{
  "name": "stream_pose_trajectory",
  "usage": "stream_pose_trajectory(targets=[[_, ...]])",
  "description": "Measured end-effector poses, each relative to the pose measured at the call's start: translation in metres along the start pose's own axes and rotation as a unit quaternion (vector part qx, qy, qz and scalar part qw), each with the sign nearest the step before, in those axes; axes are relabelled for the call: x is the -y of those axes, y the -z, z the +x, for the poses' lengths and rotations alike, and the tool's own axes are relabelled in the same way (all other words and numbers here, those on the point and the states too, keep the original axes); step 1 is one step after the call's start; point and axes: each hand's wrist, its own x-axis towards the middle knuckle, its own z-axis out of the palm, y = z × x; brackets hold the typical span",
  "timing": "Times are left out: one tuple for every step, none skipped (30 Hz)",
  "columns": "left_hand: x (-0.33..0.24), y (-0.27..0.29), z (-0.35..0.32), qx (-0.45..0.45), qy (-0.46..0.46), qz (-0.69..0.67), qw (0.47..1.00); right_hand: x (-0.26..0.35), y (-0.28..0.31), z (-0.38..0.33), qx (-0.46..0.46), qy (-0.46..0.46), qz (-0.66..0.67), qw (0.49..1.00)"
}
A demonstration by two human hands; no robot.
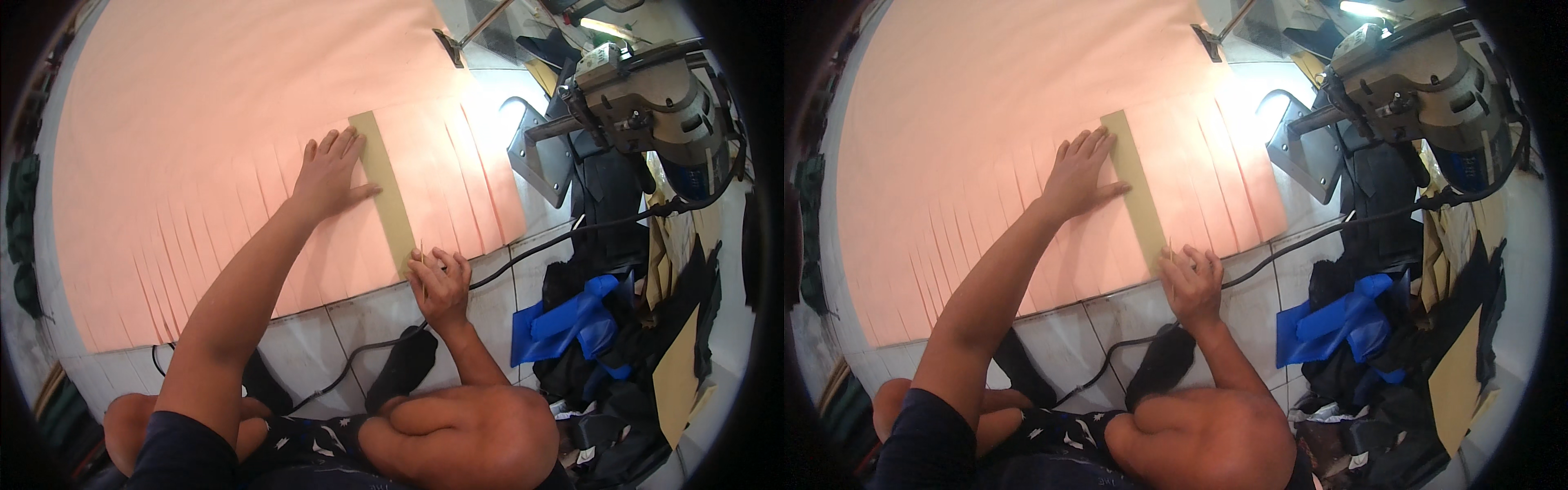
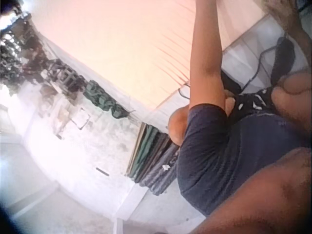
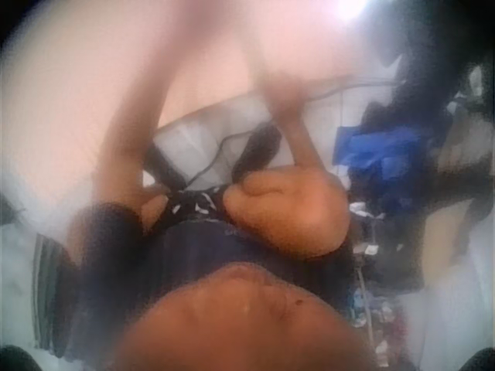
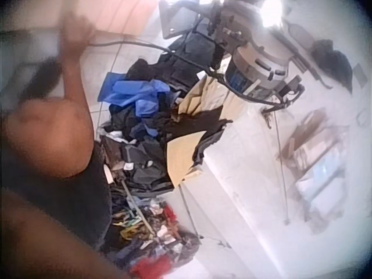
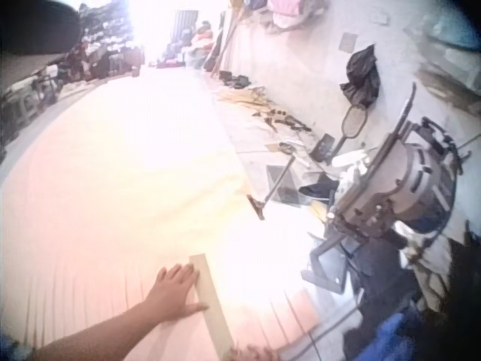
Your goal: The person sits on the floor and uses a ruler and pencil to draw straight lines on a large pink sheet. They then retrieve a router and position it over the marked sheet, preparing to cut along the lines.
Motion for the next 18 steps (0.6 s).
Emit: stream_pose_trajectory(targets=[[0.0003,-0.0015,-0.0012,-0.007,-0.003,0.003,1.0,-0.0007,-0.0014,-0.0005,0.001,0.0,-0.001,1.0],[0.0006,-0.003,-0.0029,-0.015,-0.005,0.007,1.0,-0.0015,-0.0028,-0.0015,0.001,0.0,-0.001,1.0],[0.0014,-0.0043,-0.0026,-0.019,-0.009,0.007,1.0,-0.0025,-0.0033,-0.0002,-0.001,0.002,-0.003,1.0],[0.002,-0.0055,-0.0028,-0.023,-0.012,0.007,1.0,-0.002,-0.0029,-0.0003,0.002,0.002,-0.003,1.0],[0.0033,-0.0062,-0.0031,-0.028,-0.015,0.007,0.999,-0.0007,-0.0023,-0.0018,0.004,0.002,-0.004,1.0],[0.0021,-0.0052,-0.003,-0.028,-0.017,0.002,0.999,-0.001,-0.0011,-0.003,0.007,0.001,-0.006,1.0],[0.0009,-0.0041,-0.0028,-0.027,-0.018,-0.003,0.999,-0.0013,-0.0007,-0.0025,0.009,0.003,-0.007,1.0],[-0.0002,-0.003,-0.0017,-0.027,-0.02,-0.009,0.999,-0.0016,-0.0008,-0.0013,0.01,0.005,-0.008,1.0],[0.0004,-0.0027,-0.0026,-0.028,-0.02,-0.009,0.999,-0.0006,-0.0015,-0.0019,0.014,0.007,-0.007,1.0],[0.0013,-0.0028,-0.0029,-0.028,-0.019,-0.01,0.999,-0.0008,-0.0021,-0.0021,0.012,0.005,-0.002,1.0],[0.0017,-0.0033,-0.0035,-0.028,-0.018,-0.01,0.999,-0.0014,-0.0028,-0.0021,0.011,0.003,0.003,1.0],[0.0012,-0.0031,-0.0038,-0.033,-0.019,-0.013,0.999,-0.0021,-0.0028,-0.0008,0.009,0.004,0.005,1.0],[0.0003,-0.0032,-0.0045,-0.037,-0.019,-0.016,0.999,-0.0025,-0.004,-0.0009,0.002,0.003,0.001,1.0],[-0.0003,-0.0026,-0.0044,-0.042,-0.019,-0.019,0.999,-0.0028,-0.0058,-0.002,-0.005,0.002,-0.002,1.0],[-0.0007,-0.0013,-0.0044,-0.031,-0.015,-0.017,0.999,-0.0016,-0.008,-0.003,-0.011,0.0,-0.002,1.0],[-0.002,0.0006,-0.0039,-0.021,-0.01,-0.015,1.0,-0.001,-0.008,-0.0031,-0.004,-0.001,-0.003,1.0],[-0.0031,0.0021,-0.0036,-0.012,-0.006,-0.013,1.0,-0.0006,-0.006,-0.0024,0.002,-0.002,-0.003,1.0],[-0.0032,0.0023,-0.0033,-0.006,-0.006,-0.01,1.0,0.0,-0.0042,-0.0012,0.008,-0.001,-0.004,1.0]])
